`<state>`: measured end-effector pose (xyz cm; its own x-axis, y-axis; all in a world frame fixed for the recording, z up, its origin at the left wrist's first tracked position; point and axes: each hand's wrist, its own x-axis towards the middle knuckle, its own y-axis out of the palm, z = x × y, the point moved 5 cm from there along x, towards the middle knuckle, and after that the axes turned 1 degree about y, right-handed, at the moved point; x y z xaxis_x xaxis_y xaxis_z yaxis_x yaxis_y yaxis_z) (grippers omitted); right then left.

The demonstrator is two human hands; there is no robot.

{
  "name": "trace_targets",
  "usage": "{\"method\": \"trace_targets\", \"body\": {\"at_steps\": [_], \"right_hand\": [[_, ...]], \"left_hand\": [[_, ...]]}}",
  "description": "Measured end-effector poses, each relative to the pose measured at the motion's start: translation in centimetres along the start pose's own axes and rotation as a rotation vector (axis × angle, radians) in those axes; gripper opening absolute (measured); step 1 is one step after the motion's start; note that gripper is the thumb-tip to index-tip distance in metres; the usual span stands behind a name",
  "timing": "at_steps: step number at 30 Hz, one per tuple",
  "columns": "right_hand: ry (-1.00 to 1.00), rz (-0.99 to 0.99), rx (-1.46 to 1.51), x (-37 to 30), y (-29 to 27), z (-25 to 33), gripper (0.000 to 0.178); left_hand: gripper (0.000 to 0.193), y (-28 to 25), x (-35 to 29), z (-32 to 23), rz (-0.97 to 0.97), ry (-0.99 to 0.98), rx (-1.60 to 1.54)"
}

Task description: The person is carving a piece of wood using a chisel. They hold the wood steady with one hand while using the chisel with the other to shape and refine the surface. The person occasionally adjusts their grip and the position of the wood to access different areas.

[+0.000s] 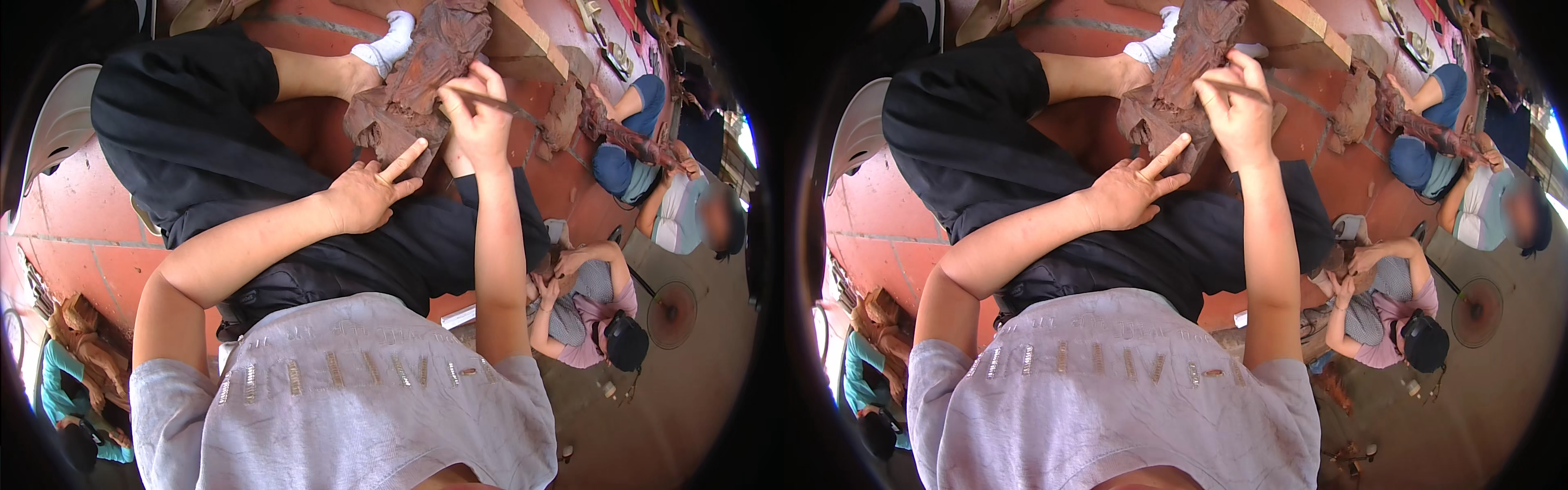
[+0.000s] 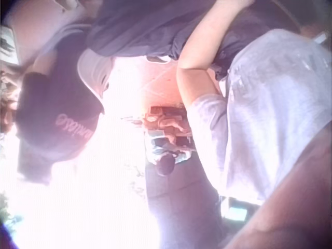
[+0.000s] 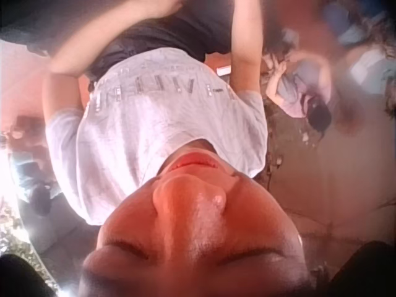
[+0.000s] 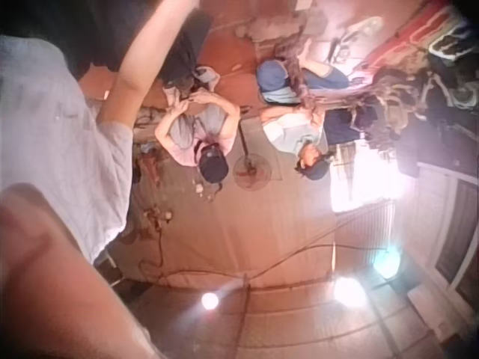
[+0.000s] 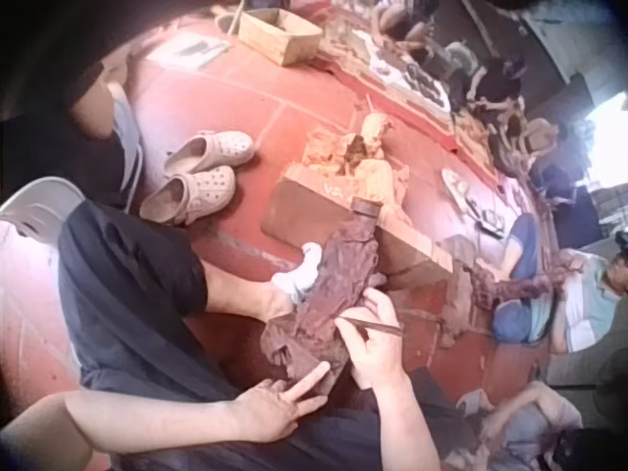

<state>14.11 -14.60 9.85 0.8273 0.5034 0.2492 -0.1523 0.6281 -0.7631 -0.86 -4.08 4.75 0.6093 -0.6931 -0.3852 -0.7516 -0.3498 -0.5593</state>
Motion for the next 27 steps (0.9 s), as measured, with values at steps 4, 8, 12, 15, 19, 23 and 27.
{"method": "trace_targets", "body": {"at_steps": [4,8,12,15,19,23,27], "right_hand": [[-0.015,0.003,-0.028,0.2,0.1,-0.5,0.012],[0.03,-0.048,-0.007,0.6,-0.7,-1.2,0.01],[-0.081,-0.017,-0.034,-0.1,0.7,0.4,0.009],[0.033,-0.036,0.009,0.5,-0.1,-1.0,0.011],[0.027,-0.054,0.05,1.3,-0.6,-1.0,0.012],[-0.048,0.041,-0.043,-0.4,1.3,0.4,0.009],[0.015,0.023,-0.001,0.8,0.5,-0.3,0.005]], "left_hand": [[0.069,0.2,0.1,0.1,0.008,-0.001,-0.011],[0.07,0.0,0.0,0.1,0.007,0.0,-0.02],[0.07,-0.1,0.0,0.2,0.002,0.003,-0.027],[0.071,-0.2,-0.1,0.0,-0.012,0.001,-0.02],[0.07,-0.1,-0.1,0.2,-0.029,0.012,-0.028],[0.07,-0.1,-0.1,0.2,-0.051,0.02,-0.011],[0.07,-0.3,-0.1,0.1,-0.008,0.006,-0.036]]}}
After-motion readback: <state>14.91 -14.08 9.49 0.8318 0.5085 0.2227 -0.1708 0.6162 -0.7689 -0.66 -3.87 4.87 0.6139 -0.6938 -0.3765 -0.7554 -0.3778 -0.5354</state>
